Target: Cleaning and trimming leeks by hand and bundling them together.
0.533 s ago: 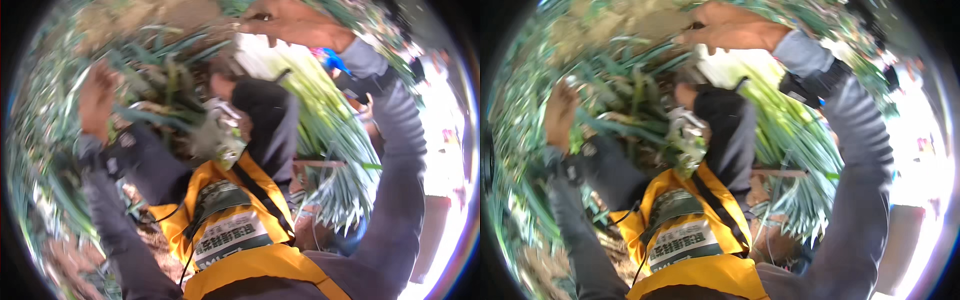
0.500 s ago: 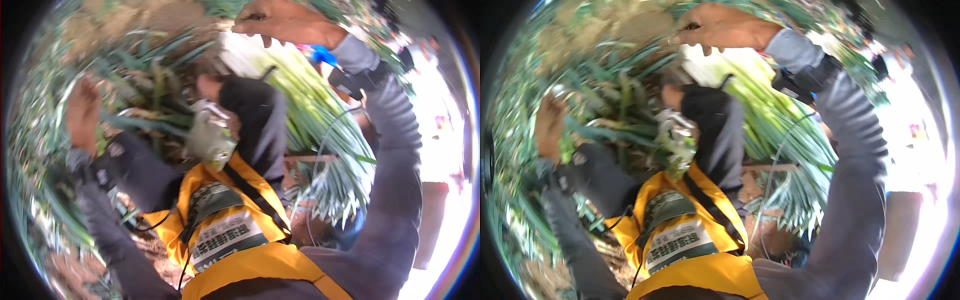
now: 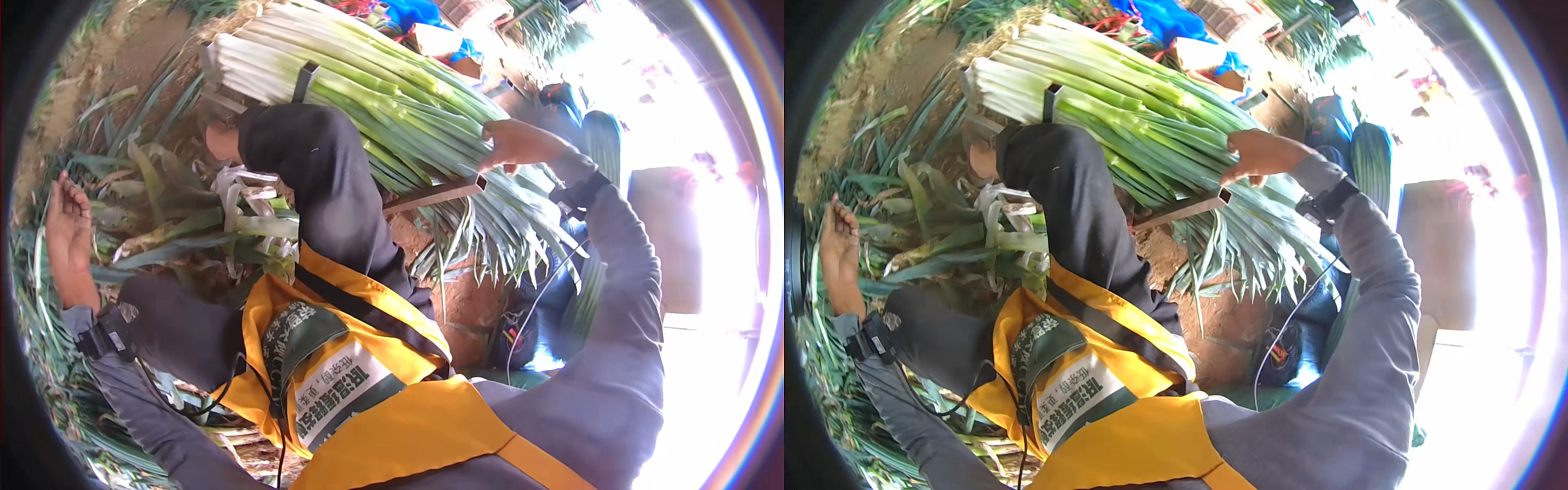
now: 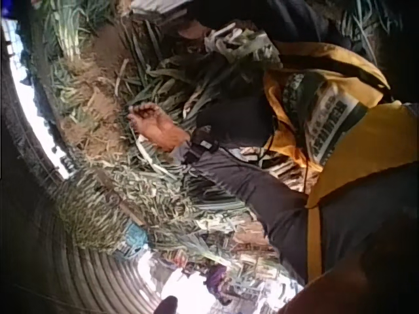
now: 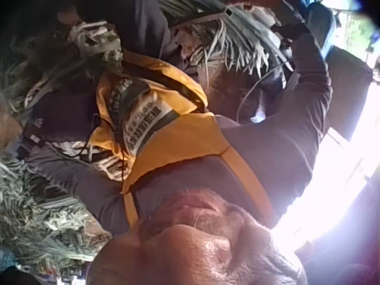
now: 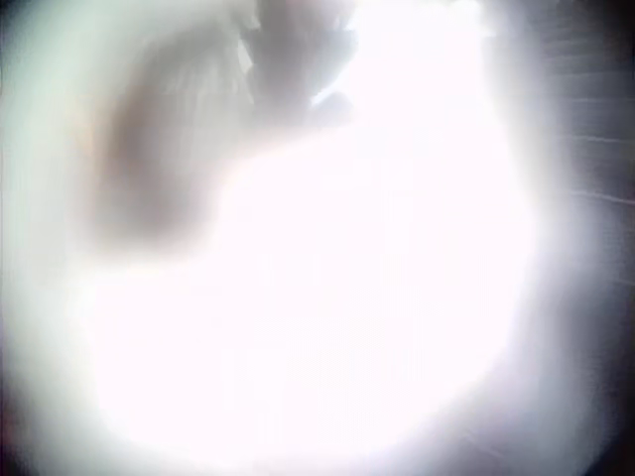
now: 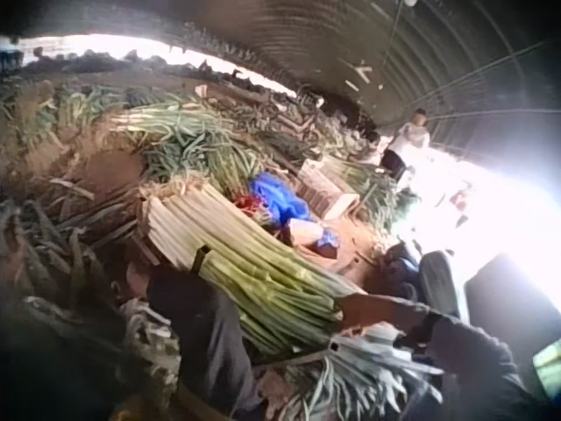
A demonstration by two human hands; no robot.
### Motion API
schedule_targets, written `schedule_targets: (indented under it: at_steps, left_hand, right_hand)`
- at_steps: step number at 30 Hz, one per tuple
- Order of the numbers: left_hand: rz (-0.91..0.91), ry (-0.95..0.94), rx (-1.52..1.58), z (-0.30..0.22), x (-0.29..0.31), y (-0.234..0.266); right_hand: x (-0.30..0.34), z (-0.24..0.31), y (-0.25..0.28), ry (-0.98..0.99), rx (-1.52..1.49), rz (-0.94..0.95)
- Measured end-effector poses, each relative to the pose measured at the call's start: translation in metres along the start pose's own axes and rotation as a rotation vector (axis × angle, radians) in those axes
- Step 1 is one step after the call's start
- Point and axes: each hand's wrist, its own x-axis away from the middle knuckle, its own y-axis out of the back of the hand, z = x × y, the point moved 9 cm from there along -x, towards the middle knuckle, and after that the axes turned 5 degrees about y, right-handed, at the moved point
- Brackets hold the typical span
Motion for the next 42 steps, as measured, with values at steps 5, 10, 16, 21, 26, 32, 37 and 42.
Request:
schedule_targets:
  at_steps: [5,10,16,21,26,32,37,42]
  left_hand:
    - [-0.072,0.084,0.024,0.043,-0.026,-0.007]
    - [-0.007,0.182,0.133,0.087,-0.038,-0.034]
    - [-0.218,0.245,0.124,0.142,-0.025,-0.005]
    - [-0.319,0.222,0.134,0.144,-0.009,0.045]
    - [-0.362,0.133,0.153,0.117,0.000,0.025]
    - [-0.081,0.045,0.350,0.082,0.026,0.000]
    - [-0.407,-0.121,0.098,0.015,0.081,0.031]
    - [-0.534,-0.220,0.070,-0.045,0.149,0.059]
  right_hand:
    - [-0.027,-0.004,-0.020,0.003,-0.163,0.098]
    - [-0.027,-0.003,-0.036,-0.056,-0.179,0.214]
    - [-0.027,0.003,-0.017,-0.167,0.024,0.261]
    - [-0.017,0.045,0.018,-0.047,0.257,0.095]
    - [-0.035,0.186,0.065,0.347,0.226,-0.139]
    - [-0.084,0.377,0.049,0.663,0.218,0.065]
    - [-0.135,0.518,0.018,1.138,0.101,-0.073]
    - [-0.205,0.586,-0.086,1.159,-0.064,0.065]
